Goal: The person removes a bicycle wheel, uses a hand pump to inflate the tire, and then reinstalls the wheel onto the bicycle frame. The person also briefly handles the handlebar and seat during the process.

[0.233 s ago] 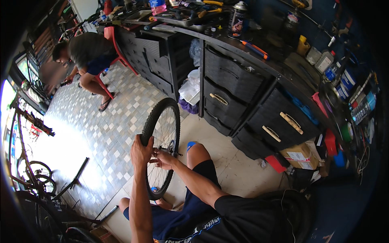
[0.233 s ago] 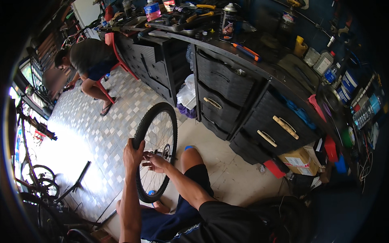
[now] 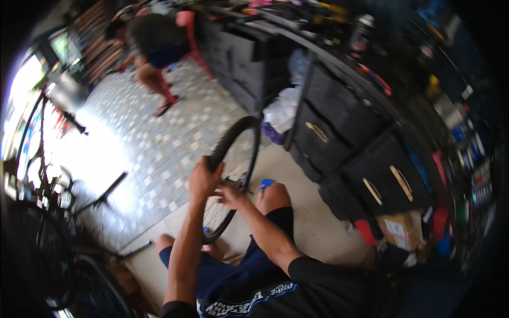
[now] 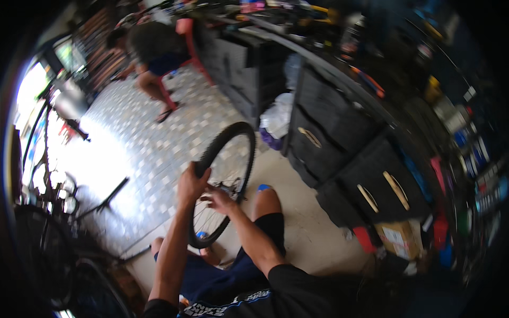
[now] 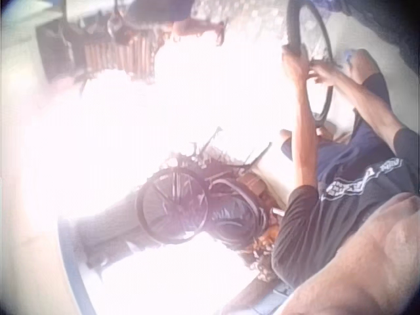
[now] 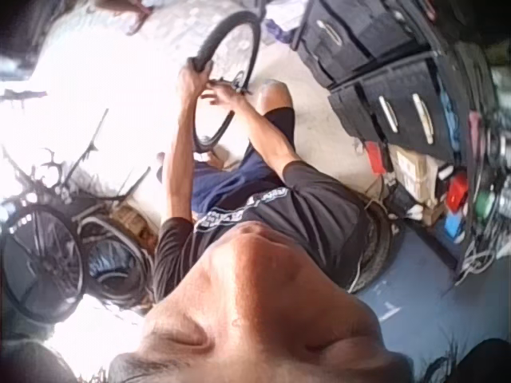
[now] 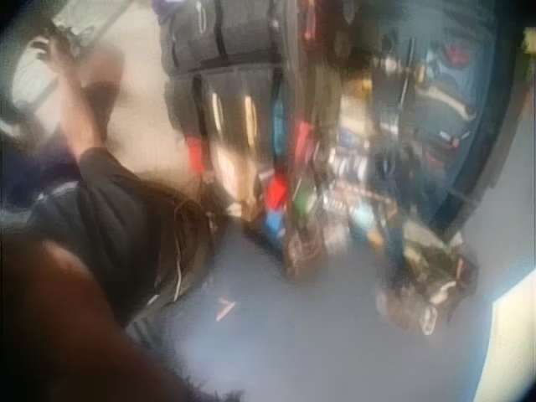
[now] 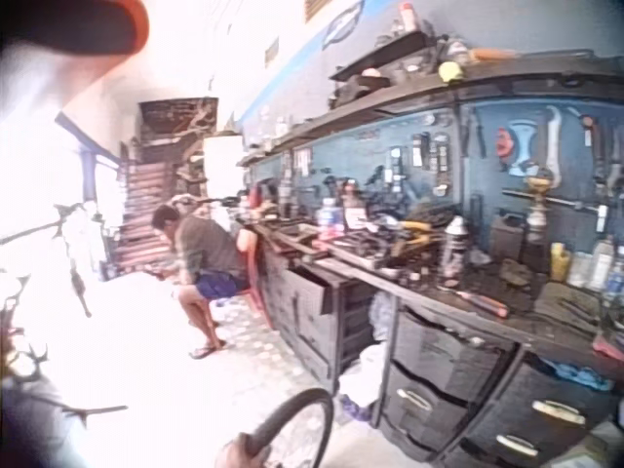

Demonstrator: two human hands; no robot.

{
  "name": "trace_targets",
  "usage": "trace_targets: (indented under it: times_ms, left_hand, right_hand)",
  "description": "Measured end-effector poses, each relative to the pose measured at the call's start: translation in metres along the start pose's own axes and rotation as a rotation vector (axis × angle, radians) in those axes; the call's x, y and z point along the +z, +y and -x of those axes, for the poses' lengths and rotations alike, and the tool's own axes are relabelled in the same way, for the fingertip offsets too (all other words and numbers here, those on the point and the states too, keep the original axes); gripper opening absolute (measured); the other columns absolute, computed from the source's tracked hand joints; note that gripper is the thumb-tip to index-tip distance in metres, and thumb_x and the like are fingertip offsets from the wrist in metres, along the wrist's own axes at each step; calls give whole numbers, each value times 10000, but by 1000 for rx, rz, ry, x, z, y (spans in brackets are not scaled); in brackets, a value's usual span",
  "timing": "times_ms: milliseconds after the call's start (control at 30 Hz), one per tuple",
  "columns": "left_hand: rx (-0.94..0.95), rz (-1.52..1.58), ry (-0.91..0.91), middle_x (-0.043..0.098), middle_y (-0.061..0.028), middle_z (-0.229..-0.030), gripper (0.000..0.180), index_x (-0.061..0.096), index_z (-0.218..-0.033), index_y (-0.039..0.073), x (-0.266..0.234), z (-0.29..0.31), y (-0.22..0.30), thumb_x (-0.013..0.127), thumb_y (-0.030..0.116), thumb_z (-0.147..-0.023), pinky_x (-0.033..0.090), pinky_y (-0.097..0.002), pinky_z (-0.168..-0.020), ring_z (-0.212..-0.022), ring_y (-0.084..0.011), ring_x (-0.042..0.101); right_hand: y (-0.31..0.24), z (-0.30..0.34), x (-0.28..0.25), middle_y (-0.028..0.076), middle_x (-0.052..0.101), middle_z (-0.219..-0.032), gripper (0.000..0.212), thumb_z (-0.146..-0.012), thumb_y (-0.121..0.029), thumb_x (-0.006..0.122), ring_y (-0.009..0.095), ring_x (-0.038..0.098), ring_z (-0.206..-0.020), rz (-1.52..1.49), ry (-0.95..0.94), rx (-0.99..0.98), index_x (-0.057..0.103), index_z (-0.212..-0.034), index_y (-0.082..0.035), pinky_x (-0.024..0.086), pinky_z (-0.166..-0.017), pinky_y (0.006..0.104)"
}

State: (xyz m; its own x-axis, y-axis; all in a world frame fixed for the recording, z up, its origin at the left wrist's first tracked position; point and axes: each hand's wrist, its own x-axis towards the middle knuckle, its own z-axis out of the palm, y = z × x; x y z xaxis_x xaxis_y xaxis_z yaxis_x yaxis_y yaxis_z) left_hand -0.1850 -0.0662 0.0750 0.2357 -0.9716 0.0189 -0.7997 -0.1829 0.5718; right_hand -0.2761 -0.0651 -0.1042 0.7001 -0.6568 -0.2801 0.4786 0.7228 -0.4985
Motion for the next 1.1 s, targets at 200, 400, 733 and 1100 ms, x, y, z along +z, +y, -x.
trace_targets:
  times_ms: [200, 400, 733, 1100]
  left_hand:
    - [44, 29, 39, 697, -231, -971, 496, 579, -1055, 37, -1, -2, -7, 700, 479, -867, 523, -532, -787, -916, -444, 671]
    - [75, 101, 58, 680, -240, -996, 534, 581, -1080, 4, -8, 11, -10, 706, 470, -851, 526, -499, -841, -954, -432, 670]
    - [81, 93, 161, 689, -214, -974, 540, 561, -1071, 0, -8, 24, -25, 729, 453, -829, 539, -496, -813, -934, -418, 681]
    - [91, 129, 228, 678, -204, -949, 529, 560, -1052, -7, -11, 47, -43, 740, 430, -814, 544, -496, -785, -897, -427, 679]
  right_hand:
    - [-2, -14, -7, -40, 663, -1041, 262, -990, -346, 600, 126, 618, -873, 58, 183, 30, 602, -1215, -213, 475, -609, 293]
    - [-4, -14, -25, -32, 672, -1019, 261, -982, -329, 608, 125, 615, -839, 9, -134, -13, 630, -1201, -188, 472, -633, 277]
    - [0, -6, -12, -6, 714, -1082, 256, -969, -278, 609, 141, 626, -908, 9, -145, 10, 666, -1192, -163, 476, -678, 298]
    - [23, -11, -12, 7, 694, -1209, 398, -980, -409, 601, 168, 640, -1013, 94, -85, 44, 636, -1288, -159, 489, -739, 321]
